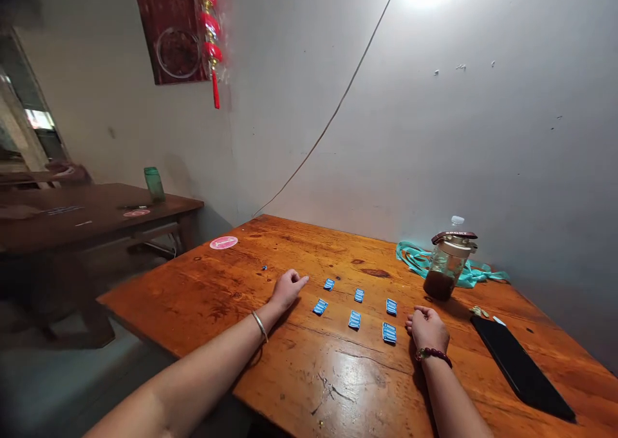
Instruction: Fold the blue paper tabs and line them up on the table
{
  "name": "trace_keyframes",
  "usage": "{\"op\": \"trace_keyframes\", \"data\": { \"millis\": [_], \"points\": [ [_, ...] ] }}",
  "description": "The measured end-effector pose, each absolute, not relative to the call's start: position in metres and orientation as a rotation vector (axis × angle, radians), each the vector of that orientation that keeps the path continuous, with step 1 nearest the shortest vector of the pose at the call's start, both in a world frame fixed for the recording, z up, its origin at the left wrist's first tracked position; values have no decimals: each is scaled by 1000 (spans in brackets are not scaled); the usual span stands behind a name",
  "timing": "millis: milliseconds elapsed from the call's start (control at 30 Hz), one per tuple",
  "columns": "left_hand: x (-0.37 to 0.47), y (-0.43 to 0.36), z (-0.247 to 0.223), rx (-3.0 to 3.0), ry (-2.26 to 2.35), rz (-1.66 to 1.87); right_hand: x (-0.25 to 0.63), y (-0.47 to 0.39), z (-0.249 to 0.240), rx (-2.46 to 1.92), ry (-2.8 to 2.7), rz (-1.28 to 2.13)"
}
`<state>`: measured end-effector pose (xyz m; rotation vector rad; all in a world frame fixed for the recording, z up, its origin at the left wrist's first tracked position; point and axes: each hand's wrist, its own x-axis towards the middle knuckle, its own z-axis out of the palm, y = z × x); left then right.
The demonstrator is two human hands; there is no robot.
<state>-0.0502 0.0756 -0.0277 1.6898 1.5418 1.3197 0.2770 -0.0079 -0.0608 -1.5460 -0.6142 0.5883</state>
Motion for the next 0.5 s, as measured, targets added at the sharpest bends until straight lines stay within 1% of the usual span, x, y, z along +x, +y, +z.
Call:
{"op": "trace_keyframes", "data": {
  "millis": [200,500],
  "points": [
    [-55,75,-32,1715,1721,1393,291,0,-67,-1545,-633,580],
    [-49,78,-31,1921,1724,1357,297,5,-62,-1484,-598,457]
  ]
}}
